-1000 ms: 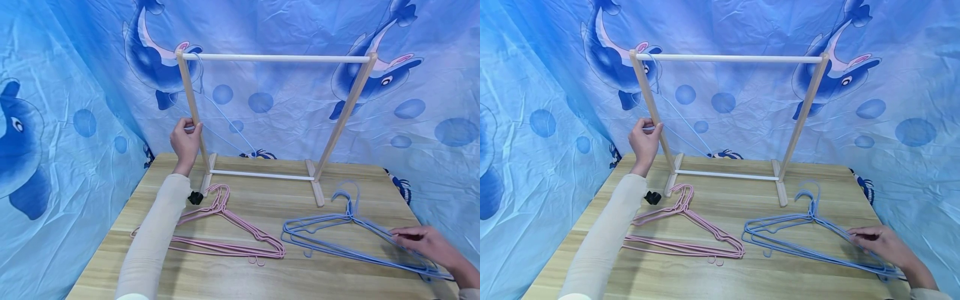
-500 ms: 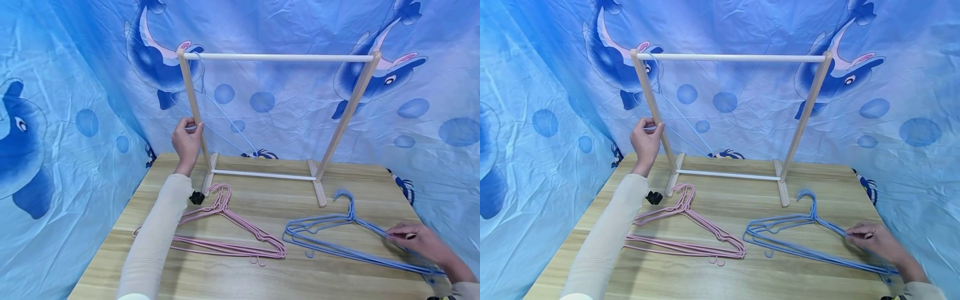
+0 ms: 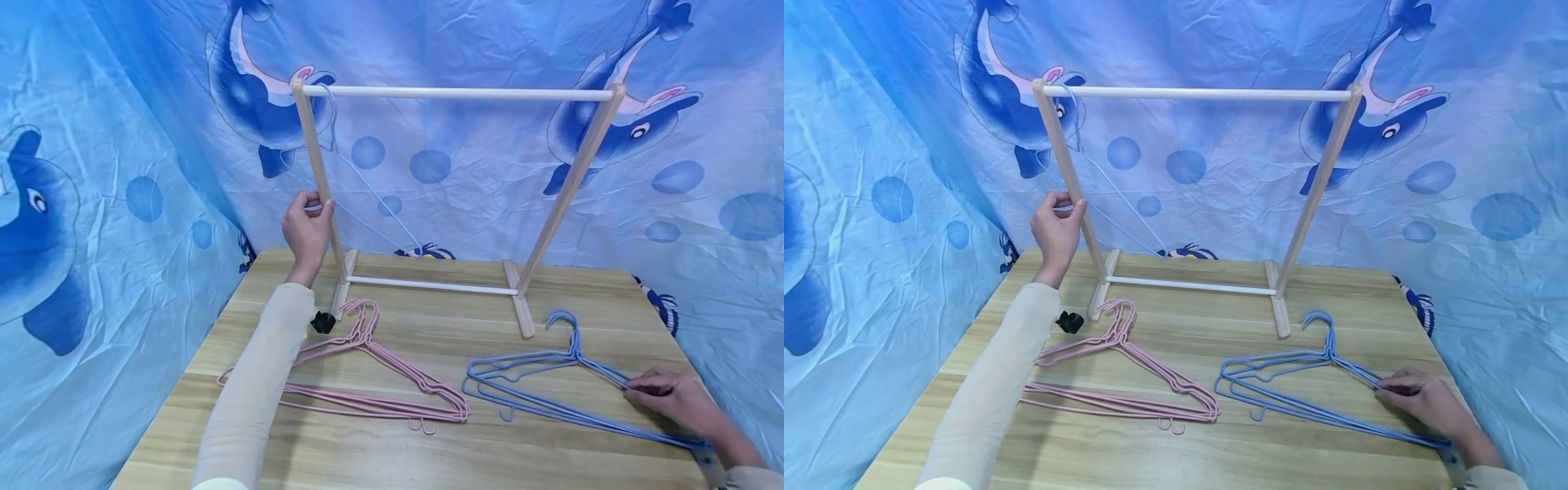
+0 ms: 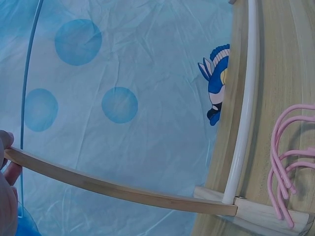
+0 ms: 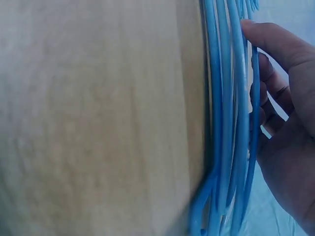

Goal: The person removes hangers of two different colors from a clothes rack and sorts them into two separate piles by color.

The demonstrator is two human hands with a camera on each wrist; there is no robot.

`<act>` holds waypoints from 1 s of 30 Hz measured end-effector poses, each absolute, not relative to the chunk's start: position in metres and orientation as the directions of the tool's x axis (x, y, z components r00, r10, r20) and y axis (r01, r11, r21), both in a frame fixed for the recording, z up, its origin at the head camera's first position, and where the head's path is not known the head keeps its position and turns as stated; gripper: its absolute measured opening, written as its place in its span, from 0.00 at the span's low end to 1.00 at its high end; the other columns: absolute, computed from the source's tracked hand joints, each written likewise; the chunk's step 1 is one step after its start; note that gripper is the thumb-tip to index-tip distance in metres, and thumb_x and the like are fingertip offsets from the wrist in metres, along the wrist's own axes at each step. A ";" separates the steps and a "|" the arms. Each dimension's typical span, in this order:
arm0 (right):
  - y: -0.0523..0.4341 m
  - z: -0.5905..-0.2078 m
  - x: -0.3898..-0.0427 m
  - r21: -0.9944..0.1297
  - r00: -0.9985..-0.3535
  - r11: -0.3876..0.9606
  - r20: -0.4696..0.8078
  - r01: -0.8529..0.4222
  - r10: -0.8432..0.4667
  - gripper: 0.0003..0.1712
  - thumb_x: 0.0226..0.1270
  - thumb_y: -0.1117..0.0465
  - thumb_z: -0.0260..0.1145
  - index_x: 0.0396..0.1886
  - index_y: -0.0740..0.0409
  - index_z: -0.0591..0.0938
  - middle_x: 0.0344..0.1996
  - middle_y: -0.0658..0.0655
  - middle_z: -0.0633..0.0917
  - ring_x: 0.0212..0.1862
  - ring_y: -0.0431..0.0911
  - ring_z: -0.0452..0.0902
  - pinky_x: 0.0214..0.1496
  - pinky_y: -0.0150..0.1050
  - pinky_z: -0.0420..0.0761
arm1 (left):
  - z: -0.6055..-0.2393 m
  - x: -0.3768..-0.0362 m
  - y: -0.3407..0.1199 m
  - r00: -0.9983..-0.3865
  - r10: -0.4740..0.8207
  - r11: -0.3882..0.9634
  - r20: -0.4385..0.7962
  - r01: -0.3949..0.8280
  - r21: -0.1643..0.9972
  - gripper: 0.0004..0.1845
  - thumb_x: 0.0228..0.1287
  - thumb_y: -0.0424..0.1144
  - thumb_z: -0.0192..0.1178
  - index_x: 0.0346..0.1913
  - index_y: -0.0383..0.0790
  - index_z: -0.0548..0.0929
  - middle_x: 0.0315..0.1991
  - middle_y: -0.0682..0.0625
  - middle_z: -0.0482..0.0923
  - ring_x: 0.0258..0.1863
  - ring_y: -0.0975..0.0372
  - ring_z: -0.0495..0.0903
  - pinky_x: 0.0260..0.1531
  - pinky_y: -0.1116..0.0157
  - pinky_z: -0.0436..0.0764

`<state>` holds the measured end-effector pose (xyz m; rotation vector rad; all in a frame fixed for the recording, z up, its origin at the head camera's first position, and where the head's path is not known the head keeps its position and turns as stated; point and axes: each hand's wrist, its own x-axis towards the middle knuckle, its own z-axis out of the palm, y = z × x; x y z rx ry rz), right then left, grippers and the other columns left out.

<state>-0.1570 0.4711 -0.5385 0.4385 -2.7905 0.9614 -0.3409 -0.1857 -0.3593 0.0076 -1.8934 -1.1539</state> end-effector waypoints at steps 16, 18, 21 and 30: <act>0.404 -0.450 -0.182 -0.559 -0.953 0.794 0.293 -0.238 -0.080 0.21 0.70 0.53 0.71 0.57 0.61 0.86 0.43 0.41 0.88 0.36 0.20 0.76 0.33 0.21 0.79 | -0.358 -0.340 -0.186 -0.602 -0.420 0.570 0.679 0.408 0.713 0.14 0.65 0.43 0.72 0.43 0.35 0.86 0.41 0.42 0.89 0.37 0.52 0.89 0.44 0.57 0.88; 0.387 -0.439 -0.186 -0.584 -0.939 0.771 0.341 -0.256 -0.054 0.22 0.70 0.54 0.71 0.58 0.60 0.86 0.41 0.30 0.84 0.37 0.18 0.76 0.36 0.17 0.78 | -0.359 -0.340 -0.186 -0.604 -0.420 0.567 0.677 0.408 0.716 0.13 0.65 0.42 0.72 0.43 0.35 0.86 0.42 0.42 0.89 0.38 0.52 0.89 0.44 0.57 0.88; 0.361 -0.424 -0.192 -0.621 -0.910 0.724 0.414 -0.300 -0.022 0.21 0.68 0.56 0.73 0.58 0.59 0.86 0.40 0.25 0.81 0.38 0.18 0.77 0.38 0.14 0.76 | -0.358 -0.340 -0.186 -0.605 -0.423 0.565 0.674 0.406 0.719 0.13 0.64 0.41 0.72 0.44 0.35 0.86 0.42 0.42 0.89 0.38 0.52 0.90 0.44 0.57 0.88; 0.294 -0.391 -0.217 -0.671 -0.850 0.611 0.527 -0.420 -0.006 0.20 0.66 0.61 0.74 0.57 0.58 0.87 0.42 0.34 0.85 0.42 0.23 0.80 0.44 0.15 0.77 | -0.358 -0.341 -0.187 -0.603 -0.426 0.551 0.674 0.418 0.722 0.14 0.65 0.42 0.72 0.44 0.34 0.86 0.42 0.42 0.89 0.38 0.50 0.90 0.44 0.54 0.88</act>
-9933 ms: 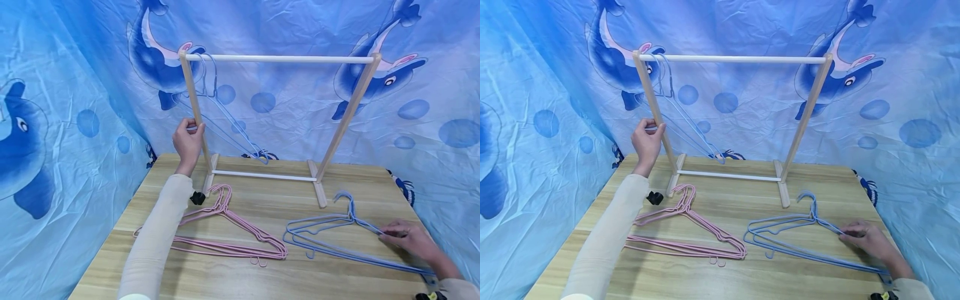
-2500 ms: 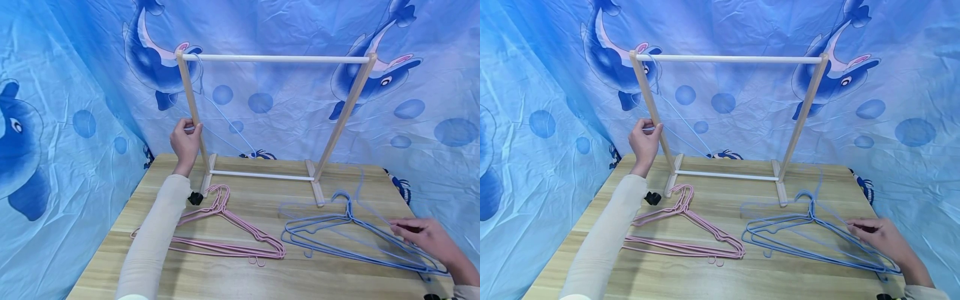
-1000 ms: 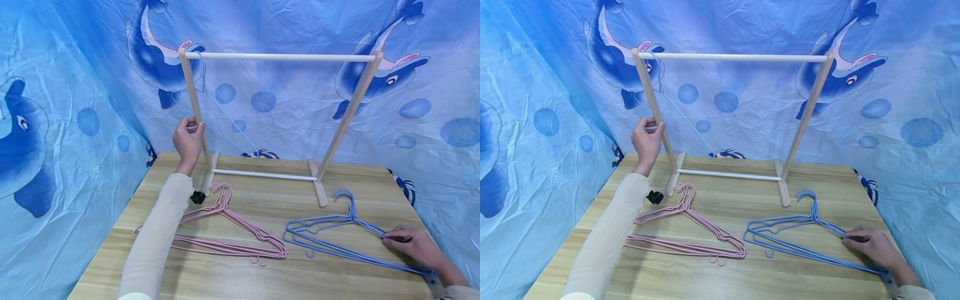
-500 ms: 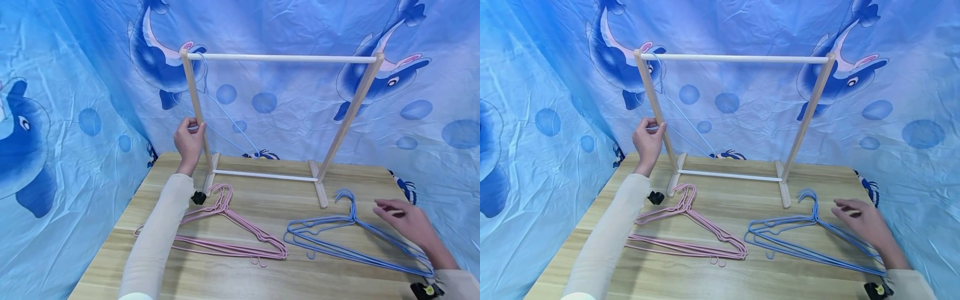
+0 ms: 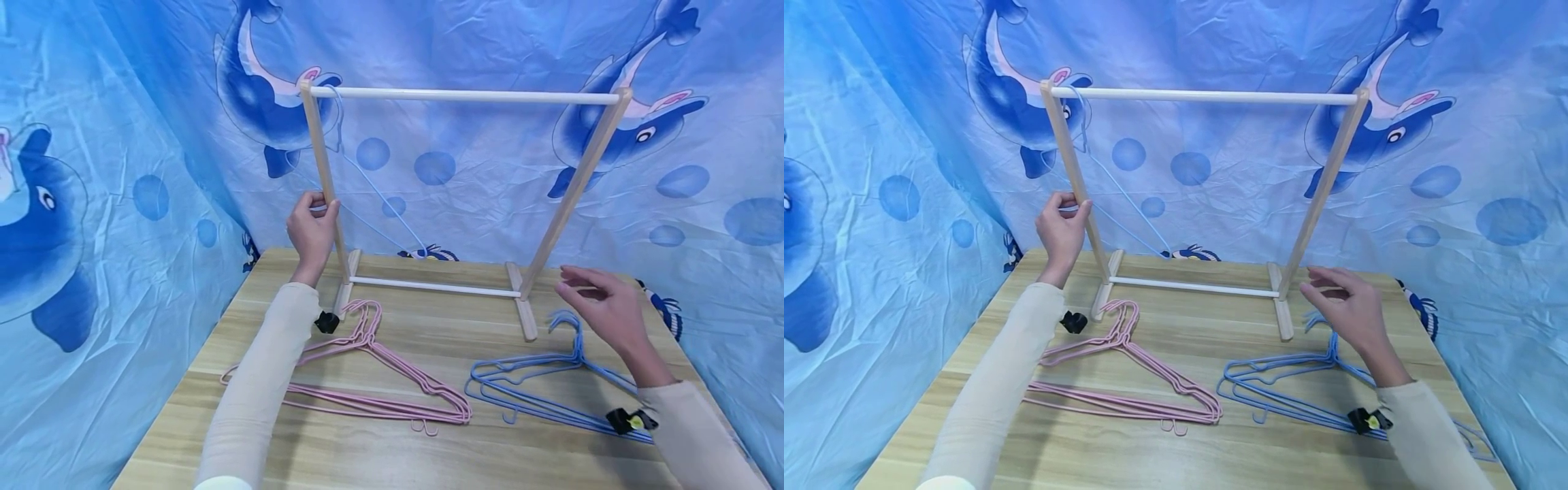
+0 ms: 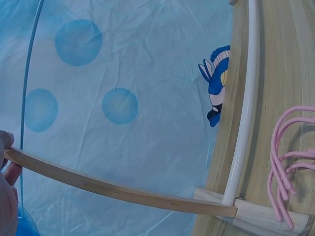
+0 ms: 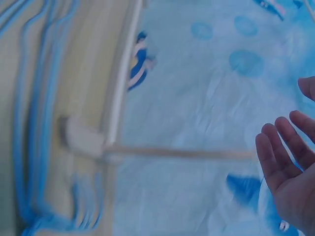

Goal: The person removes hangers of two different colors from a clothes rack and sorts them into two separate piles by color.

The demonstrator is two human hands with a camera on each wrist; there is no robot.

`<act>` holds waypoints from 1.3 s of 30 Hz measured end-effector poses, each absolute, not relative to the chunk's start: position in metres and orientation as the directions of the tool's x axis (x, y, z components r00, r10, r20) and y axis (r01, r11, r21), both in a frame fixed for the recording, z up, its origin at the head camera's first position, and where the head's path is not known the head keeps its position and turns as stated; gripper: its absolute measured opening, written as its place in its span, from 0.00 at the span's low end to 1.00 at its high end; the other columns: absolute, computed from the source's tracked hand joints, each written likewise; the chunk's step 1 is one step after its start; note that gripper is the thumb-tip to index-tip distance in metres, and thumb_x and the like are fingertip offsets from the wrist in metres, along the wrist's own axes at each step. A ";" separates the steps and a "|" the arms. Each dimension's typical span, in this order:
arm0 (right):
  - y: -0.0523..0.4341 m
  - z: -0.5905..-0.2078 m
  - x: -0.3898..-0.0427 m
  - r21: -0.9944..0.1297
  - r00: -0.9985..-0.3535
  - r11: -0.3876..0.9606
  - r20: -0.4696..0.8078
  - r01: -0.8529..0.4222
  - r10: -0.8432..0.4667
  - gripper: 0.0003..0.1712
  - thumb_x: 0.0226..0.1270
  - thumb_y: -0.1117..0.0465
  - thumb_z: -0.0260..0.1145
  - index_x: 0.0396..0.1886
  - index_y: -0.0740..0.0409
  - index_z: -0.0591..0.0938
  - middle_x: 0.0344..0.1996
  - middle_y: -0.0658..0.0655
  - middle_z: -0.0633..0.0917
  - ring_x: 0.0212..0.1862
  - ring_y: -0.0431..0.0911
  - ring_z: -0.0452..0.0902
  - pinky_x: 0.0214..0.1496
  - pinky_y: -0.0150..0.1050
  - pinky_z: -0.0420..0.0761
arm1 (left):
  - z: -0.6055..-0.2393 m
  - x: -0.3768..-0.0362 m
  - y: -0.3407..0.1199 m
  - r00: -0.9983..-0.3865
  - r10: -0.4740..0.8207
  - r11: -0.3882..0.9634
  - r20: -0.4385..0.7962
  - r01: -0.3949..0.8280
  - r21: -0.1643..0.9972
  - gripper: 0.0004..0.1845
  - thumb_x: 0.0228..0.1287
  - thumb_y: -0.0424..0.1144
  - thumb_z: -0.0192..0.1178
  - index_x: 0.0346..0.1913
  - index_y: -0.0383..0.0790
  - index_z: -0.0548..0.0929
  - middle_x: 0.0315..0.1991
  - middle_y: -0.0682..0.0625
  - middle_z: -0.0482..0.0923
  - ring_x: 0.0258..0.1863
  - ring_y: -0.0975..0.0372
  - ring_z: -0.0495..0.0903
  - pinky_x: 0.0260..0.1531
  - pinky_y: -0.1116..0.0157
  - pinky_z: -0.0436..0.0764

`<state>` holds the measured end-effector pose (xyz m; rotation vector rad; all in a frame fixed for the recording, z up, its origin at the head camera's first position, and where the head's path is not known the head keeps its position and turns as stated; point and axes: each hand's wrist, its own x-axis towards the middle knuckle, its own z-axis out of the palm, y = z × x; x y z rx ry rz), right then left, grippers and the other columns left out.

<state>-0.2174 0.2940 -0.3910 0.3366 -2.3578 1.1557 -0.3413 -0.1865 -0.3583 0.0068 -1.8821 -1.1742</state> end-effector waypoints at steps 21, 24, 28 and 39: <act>0.177 -0.324 -0.269 -0.713 -0.853 0.483 0.494 -0.508 -0.169 0.23 0.70 0.47 0.70 0.61 0.48 0.86 0.51 0.56 0.89 0.47 0.44 0.86 0.49 0.25 0.82 | -0.360 -0.340 -0.186 -0.603 -0.422 0.561 0.677 0.412 0.718 0.14 0.66 0.43 0.71 0.44 0.36 0.86 0.42 0.42 0.89 0.38 0.52 0.90 0.44 0.56 0.88; 0.162 -0.315 -0.274 -0.699 -0.831 0.466 0.527 -0.542 -0.177 0.23 0.69 0.47 0.71 0.60 0.48 0.86 0.49 0.55 0.89 0.47 0.47 0.87 0.48 0.28 0.83 | -0.361 -0.339 -0.186 -0.602 -0.419 0.564 0.680 0.415 0.714 0.13 0.65 0.43 0.71 0.44 0.35 0.86 0.42 0.42 0.89 0.38 0.53 0.90 0.44 0.56 0.88; 0.142 -0.307 -0.281 -0.683 -0.810 0.449 0.551 -0.576 -0.202 0.23 0.68 0.48 0.72 0.60 0.48 0.86 0.48 0.55 0.89 0.46 0.47 0.87 0.48 0.37 0.86 | -0.360 -0.338 -0.186 -0.600 -0.414 0.569 0.685 0.417 0.709 0.14 0.66 0.44 0.71 0.44 0.35 0.86 0.42 0.42 0.89 0.38 0.52 0.90 0.44 0.56 0.88; 0.091 -0.297 -0.298 -0.710 -0.803 0.378 0.551 -0.594 -0.227 0.23 0.66 0.49 0.74 0.58 0.51 0.87 0.43 0.56 0.90 0.44 0.48 0.88 0.47 0.45 0.87 | -0.361 -0.341 -0.188 -0.607 -0.423 0.572 0.673 0.397 0.718 0.14 0.66 0.44 0.71 0.44 0.36 0.86 0.43 0.43 0.89 0.38 0.52 0.90 0.45 0.55 0.88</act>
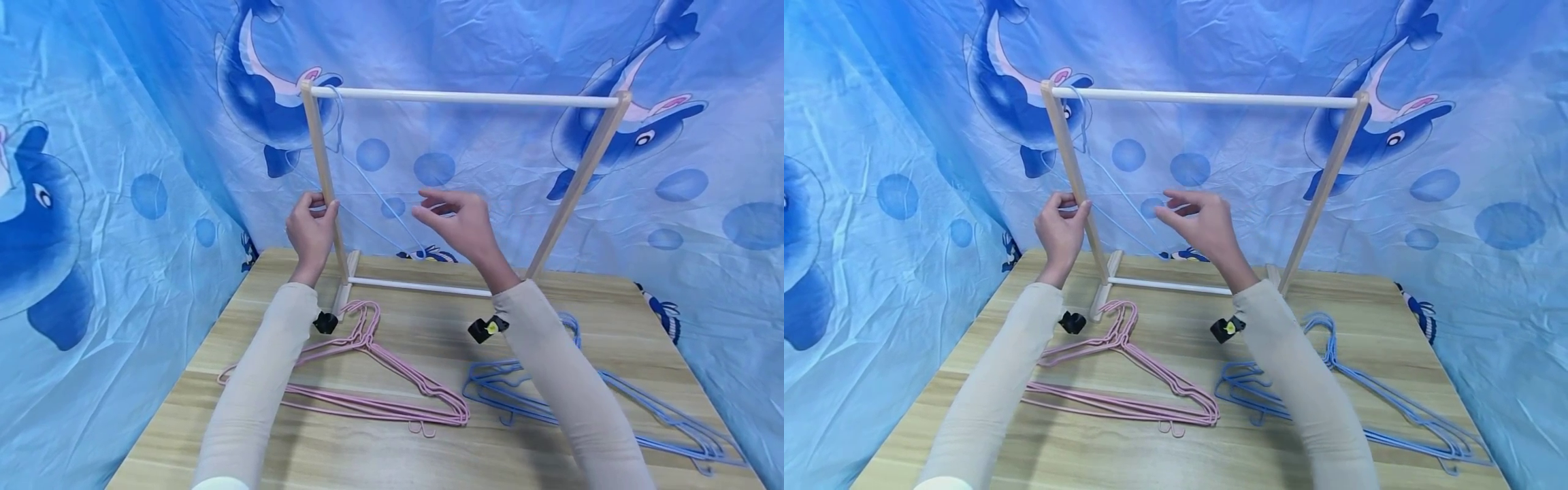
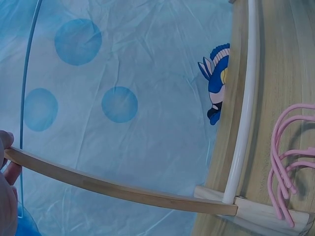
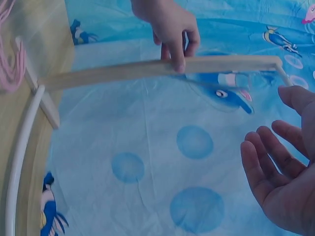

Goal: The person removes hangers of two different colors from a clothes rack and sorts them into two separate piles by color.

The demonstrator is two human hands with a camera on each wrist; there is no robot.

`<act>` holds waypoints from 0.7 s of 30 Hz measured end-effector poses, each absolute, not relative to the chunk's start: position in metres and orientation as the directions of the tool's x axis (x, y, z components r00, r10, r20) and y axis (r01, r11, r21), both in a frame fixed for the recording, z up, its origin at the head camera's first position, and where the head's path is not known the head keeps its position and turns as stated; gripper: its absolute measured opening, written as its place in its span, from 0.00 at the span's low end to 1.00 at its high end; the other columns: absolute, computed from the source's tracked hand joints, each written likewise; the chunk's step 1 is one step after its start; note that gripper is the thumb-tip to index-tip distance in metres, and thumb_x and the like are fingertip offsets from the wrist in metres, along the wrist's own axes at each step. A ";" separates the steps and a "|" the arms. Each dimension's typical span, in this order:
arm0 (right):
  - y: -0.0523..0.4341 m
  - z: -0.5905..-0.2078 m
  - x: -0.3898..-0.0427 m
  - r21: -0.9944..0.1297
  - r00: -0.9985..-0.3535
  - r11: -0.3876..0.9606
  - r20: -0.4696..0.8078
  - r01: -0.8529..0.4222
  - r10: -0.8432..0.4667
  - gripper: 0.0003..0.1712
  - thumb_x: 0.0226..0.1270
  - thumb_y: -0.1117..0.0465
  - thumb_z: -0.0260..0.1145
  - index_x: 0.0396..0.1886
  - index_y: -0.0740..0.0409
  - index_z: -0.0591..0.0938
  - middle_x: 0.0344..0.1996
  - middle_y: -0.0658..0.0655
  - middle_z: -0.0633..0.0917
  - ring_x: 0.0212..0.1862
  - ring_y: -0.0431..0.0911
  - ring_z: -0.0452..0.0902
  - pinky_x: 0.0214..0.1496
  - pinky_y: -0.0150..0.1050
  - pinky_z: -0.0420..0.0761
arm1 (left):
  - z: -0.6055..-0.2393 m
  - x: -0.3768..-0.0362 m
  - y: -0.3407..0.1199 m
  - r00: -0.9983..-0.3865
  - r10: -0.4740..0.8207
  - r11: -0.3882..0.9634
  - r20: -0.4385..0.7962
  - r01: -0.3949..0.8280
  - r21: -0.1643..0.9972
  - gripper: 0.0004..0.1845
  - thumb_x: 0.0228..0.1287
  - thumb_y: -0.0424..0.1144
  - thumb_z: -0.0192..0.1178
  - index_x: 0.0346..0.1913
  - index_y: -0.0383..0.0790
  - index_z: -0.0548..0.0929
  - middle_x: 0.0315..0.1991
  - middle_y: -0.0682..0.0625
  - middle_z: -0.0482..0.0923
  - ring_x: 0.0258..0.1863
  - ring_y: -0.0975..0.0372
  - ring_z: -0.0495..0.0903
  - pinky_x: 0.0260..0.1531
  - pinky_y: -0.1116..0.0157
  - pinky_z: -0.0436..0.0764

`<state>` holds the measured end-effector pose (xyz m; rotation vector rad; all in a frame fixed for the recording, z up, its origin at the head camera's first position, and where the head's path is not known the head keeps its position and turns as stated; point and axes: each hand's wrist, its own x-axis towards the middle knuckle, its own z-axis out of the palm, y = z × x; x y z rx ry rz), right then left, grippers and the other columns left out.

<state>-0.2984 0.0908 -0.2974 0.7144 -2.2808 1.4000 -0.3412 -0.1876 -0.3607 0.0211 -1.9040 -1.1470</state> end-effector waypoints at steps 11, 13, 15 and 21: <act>0.047 -0.290 -0.307 -0.785 -0.844 0.311 0.480 -0.535 -0.240 0.23 0.66 0.48 0.74 0.57 0.52 0.88 0.41 0.54 0.91 0.41 0.46 0.88 0.43 0.40 0.87 | -0.361 -0.341 -0.187 -0.598 -0.420 0.566 0.683 0.416 0.712 0.14 0.66 0.45 0.71 0.44 0.36 0.86 0.42 0.43 0.89 0.39 0.53 0.90 0.45 0.56 0.88; 0.042 -0.289 -0.308 -0.788 -0.846 0.311 0.474 -0.532 -0.246 0.23 0.66 0.47 0.74 0.56 0.53 0.88 0.41 0.54 0.91 0.39 0.45 0.88 0.41 0.39 0.88 | -0.361 -0.341 -0.187 -0.596 -0.419 0.567 0.685 0.418 0.710 0.14 0.66 0.45 0.71 0.44 0.36 0.86 0.42 0.43 0.89 0.38 0.54 0.90 0.45 0.57 0.88; 0.038 -0.288 -0.309 -0.789 -0.846 0.311 0.470 -0.530 -0.250 0.23 0.66 0.47 0.74 0.56 0.53 0.88 0.40 0.53 0.91 0.36 0.44 0.87 0.39 0.38 0.88 | -0.362 -0.341 -0.188 -0.594 -0.416 0.567 0.689 0.423 0.707 0.14 0.66 0.45 0.71 0.43 0.36 0.86 0.42 0.43 0.89 0.38 0.54 0.90 0.44 0.57 0.88; 0.031 -0.285 -0.310 -0.796 -0.851 0.308 0.458 -0.521 -0.257 0.21 0.68 0.50 0.73 0.56 0.55 0.88 0.38 0.55 0.91 0.32 0.46 0.86 0.36 0.38 0.87 | -0.362 -0.340 -0.187 -0.589 -0.411 0.573 0.696 0.427 0.699 0.13 0.65 0.43 0.71 0.43 0.36 0.87 0.42 0.43 0.89 0.38 0.53 0.90 0.44 0.56 0.88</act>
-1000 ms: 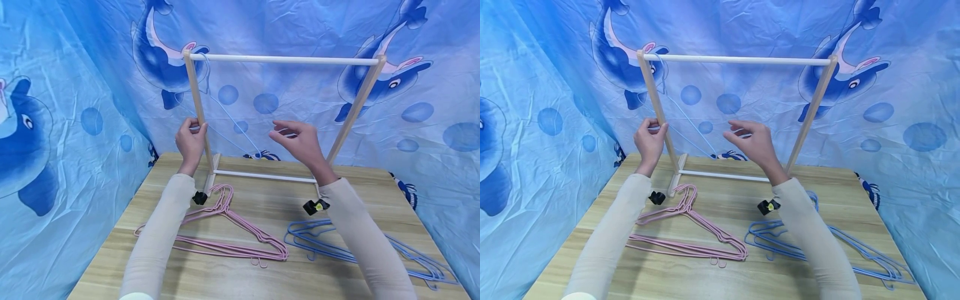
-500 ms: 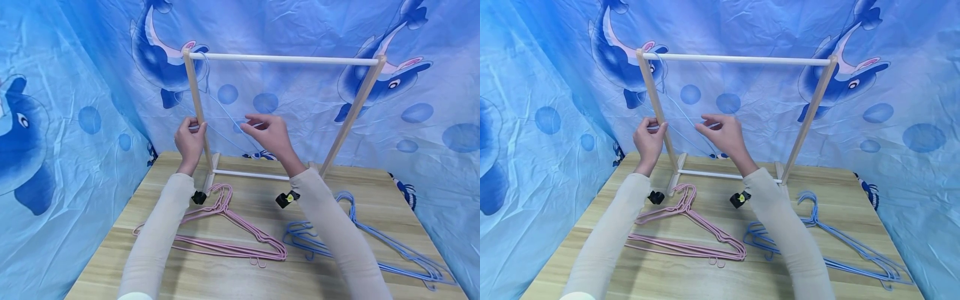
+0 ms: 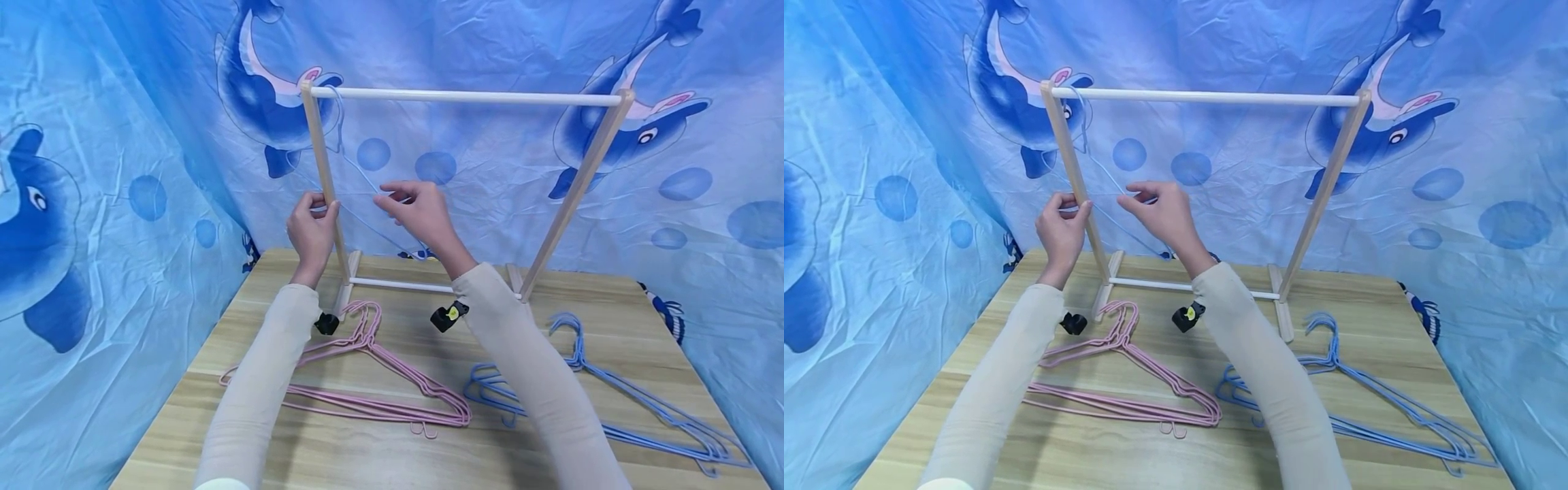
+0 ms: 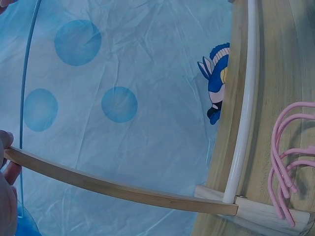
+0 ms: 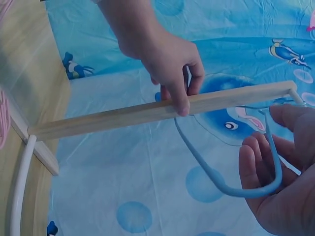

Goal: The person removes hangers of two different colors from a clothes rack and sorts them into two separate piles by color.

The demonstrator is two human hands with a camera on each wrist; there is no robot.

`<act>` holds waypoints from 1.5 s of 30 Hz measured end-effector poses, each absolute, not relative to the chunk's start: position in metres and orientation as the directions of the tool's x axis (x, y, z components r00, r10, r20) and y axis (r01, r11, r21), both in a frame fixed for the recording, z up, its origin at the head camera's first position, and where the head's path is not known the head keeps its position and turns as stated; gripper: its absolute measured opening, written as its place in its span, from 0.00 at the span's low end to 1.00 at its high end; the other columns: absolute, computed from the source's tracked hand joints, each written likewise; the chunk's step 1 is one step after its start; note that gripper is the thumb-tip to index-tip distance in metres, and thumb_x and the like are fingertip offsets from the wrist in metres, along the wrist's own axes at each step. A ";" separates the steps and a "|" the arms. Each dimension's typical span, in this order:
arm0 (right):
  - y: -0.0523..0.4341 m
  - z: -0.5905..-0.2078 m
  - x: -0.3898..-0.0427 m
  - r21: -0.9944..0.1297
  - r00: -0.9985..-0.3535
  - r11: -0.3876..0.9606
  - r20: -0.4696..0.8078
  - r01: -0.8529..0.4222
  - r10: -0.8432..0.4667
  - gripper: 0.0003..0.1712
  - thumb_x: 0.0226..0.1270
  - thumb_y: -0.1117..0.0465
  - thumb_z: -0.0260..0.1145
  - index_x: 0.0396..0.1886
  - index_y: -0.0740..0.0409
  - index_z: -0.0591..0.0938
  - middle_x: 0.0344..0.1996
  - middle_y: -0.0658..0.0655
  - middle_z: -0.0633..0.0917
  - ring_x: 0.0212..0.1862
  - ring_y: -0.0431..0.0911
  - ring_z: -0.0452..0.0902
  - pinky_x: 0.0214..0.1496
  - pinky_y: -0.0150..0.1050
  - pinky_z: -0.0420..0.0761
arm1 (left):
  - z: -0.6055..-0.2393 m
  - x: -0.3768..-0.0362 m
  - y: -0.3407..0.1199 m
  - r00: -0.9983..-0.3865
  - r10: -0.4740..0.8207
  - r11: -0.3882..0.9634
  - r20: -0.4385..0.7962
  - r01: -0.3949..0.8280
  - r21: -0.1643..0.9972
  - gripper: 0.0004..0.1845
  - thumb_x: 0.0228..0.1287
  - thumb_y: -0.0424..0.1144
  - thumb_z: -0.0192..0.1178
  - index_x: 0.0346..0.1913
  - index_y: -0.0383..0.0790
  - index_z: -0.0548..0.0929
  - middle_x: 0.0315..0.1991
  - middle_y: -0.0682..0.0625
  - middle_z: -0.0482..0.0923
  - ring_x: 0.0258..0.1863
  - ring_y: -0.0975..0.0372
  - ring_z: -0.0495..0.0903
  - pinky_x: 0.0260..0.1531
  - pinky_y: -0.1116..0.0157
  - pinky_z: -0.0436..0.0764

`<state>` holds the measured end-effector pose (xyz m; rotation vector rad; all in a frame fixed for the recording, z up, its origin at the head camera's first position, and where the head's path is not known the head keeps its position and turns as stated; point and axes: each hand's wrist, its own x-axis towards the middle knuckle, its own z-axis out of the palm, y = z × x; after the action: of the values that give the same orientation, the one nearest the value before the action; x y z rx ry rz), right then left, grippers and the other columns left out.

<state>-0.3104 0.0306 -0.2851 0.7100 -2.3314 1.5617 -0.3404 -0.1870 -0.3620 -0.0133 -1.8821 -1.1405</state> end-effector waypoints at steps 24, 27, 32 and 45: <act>0.053 -0.266 -0.297 -0.737 -0.829 0.395 0.542 -0.549 -0.141 0.14 0.71 0.55 0.70 0.52 0.52 0.90 0.37 0.55 0.89 0.35 0.46 0.82 0.30 0.35 0.76 | -0.364 -0.338 -0.184 -0.590 -0.411 0.577 0.695 0.423 0.699 0.14 0.65 0.45 0.71 0.44 0.36 0.87 0.42 0.43 0.89 0.38 0.53 0.90 0.45 0.56 0.88; 0.064 -0.260 -0.290 -0.726 -0.825 0.411 0.547 -0.551 -0.138 0.15 0.71 0.54 0.70 0.53 0.51 0.90 0.38 0.55 0.88 0.33 0.46 0.80 0.28 0.35 0.73 | -0.364 -0.338 -0.184 -0.589 -0.413 0.576 0.694 0.422 0.701 0.14 0.65 0.44 0.71 0.44 0.36 0.87 0.42 0.43 0.89 0.38 0.53 0.90 0.44 0.56 0.88; 0.086 -0.255 -0.277 -0.695 -0.808 0.442 0.573 -0.567 -0.134 0.15 0.71 0.54 0.70 0.52 0.53 0.90 0.37 0.56 0.88 0.29 0.46 0.76 0.26 0.34 0.71 | -0.363 -0.338 -0.184 -0.589 -0.414 0.580 0.694 0.416 0.700 0.14 0.66 0.44 0.71 0.44 0.36 0.87 0.42 0.42 0.89 0.38 0.53 0.90 0.44 0.56 0.88; 0.152 -0.271 -0.257 -0.597 -0.745 0.512 0.652 -0.618 -0.139 0.12 0.71 0.57 0.69 0.49 0.56 0.91 0.32 0.57 0.89 0.23 0.45 0.72 0.22 0.32 0.67 | -0.363 -0.341 -0.181 -0.586 -0.431 0.576 0.686 0.406 0.709 0.15 0.65 0.46 0.71 0.44 0.36 0.87 0.42 0.43 0.89 0.37 0.54 0.90 0.44 0.57 0.88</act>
<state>-0.2574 0.1524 -0.2709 0.6174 -2.2198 1.1772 -0.3413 -0.1810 -0.3626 0.0202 -1.8811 -1.1359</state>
